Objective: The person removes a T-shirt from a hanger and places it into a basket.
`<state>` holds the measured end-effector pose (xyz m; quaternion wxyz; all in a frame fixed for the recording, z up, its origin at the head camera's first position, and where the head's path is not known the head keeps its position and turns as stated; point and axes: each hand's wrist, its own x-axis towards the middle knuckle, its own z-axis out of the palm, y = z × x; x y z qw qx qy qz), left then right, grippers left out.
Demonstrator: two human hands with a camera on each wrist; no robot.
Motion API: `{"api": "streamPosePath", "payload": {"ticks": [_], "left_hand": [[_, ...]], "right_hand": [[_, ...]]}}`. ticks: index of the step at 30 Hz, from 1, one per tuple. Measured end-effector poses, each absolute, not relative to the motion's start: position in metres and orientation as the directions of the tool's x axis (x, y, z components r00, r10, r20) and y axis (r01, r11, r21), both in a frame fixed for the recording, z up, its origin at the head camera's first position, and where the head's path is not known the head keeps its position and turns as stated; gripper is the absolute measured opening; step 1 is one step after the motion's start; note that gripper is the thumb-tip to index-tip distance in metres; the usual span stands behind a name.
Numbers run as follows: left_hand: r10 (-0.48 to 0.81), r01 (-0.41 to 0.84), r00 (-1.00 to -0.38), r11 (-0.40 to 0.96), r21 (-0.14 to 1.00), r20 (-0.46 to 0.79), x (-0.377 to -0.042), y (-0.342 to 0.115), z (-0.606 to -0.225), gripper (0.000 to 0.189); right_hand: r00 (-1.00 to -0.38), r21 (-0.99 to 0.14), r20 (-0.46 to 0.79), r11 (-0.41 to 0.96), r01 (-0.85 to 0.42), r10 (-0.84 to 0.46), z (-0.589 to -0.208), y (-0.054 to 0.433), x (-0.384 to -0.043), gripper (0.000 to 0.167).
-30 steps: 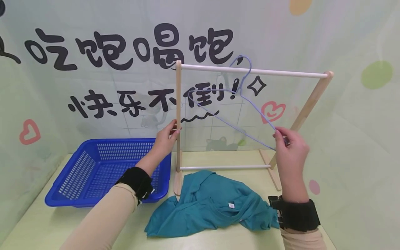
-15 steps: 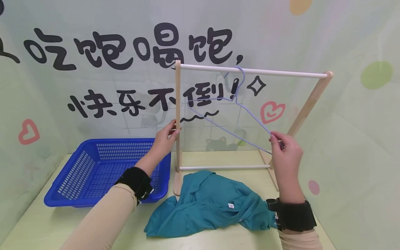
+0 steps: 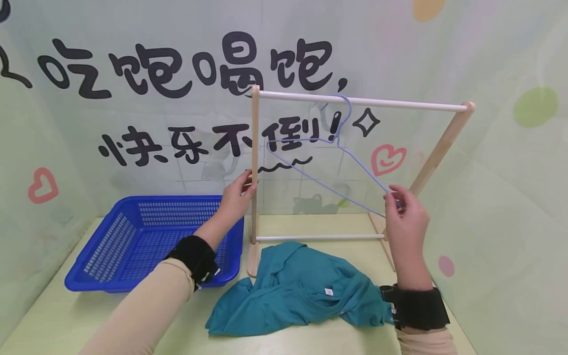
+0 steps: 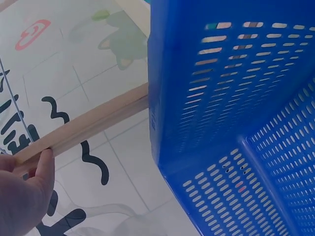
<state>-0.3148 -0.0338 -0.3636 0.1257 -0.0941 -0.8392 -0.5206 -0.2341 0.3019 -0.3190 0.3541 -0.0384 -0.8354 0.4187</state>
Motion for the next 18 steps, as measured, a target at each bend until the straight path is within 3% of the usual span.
{"api": "streamPosePath", "payload": {"ticks": [9, 13, 18], "left_hand": [[-0.064, 0.250, -0.954, 0.372, 0.894, 0.294, -0.298, -0.026, -0.375, 0.066], [-0.099, 0.340, -0.910, 0.376, 0.862, 0.402, -0.277, -0.018, -0.380, 0.067], [-0.018, 0.486, -0.848, 0.371, 0.791, 0.529, -0.234, -0.008, -0.383, 0.063]], "right_hand": [[-0.716, -0.691, 0.603, 0.678, -0.249, 0.352, -0.340, 0.309, -0.226, 0.036], [-0.681, -0.716, 0.616, 0.642, -0.273, 0.397, -0.354, 0.313, -0.217, 0.037], [-0.724, -0.741, 0.564, 0.631, -0.231, 0.398, -0.382, 0.323, -0.206, 0.038]]}}
